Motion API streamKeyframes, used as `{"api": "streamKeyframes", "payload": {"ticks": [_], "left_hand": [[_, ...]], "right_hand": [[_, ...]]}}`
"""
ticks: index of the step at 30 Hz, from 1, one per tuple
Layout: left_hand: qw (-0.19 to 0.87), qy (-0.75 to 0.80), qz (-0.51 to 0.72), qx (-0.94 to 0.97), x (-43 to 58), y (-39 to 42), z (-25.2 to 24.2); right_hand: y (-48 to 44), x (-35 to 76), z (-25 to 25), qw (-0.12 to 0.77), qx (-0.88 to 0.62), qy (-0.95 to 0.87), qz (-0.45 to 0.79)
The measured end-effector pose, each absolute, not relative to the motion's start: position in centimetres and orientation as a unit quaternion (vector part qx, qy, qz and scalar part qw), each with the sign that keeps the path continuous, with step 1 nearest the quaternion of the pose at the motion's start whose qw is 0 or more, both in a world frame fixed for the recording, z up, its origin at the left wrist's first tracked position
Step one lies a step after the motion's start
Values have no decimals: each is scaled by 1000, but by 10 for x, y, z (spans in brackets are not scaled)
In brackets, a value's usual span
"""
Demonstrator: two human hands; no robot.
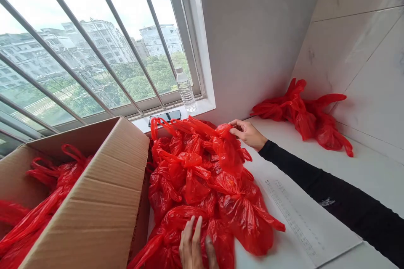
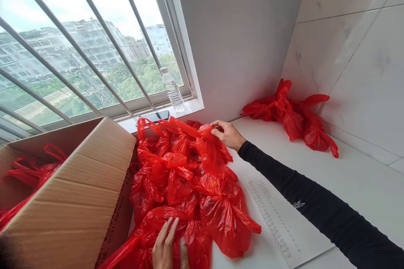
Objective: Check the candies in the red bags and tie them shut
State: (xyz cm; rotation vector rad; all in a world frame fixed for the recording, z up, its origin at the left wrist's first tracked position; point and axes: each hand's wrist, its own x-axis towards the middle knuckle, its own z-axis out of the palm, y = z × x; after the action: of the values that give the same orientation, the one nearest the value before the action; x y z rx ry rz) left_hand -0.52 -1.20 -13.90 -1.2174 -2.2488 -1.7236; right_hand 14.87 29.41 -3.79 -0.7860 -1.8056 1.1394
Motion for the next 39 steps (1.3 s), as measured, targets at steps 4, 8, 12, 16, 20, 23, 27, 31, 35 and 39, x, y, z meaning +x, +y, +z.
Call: {"api": "streamKeyframes", "payload": {"ticks": [4,8,12,16,20,23,27,31,35,39], "left_hand": [[5,-773,-454,-442,-39,44,-77],[-10,-834,-383,-397,-73,113,-56],[-59,-830,-347,-434,-65,135,-68],[-38,-780,-391,-487,-28,118,-73],[-14,-744,-446,-497,-2,109,-63],[-3,-734,-475,-486,-1,110,-55],[21,-740,-495,-454,-17,118,-42],[34,-759,-475,-444,-40,128,-37],[28,-795,-395,-460,-71,127,-46],[76,-871,-291,-389,-109,114,-63]], "right_hand": [[285,121,-54,398,-363,-725,429],[253,112,-64,392,-367,-739,407],[223,125,-71,376,-346,-742,432],[214,150,-86,377,-357,-714,469],[212,172,-107,381,-384,-680,496],[205,181,-123,380,-400,-660,510],[193,184,-138,367,-410,-651,523],[188,181,-142,349,-404,-657,533],[185,176,-137,343,-400,-669,525],[181,168,-125,350,-395,-687,500]]}}
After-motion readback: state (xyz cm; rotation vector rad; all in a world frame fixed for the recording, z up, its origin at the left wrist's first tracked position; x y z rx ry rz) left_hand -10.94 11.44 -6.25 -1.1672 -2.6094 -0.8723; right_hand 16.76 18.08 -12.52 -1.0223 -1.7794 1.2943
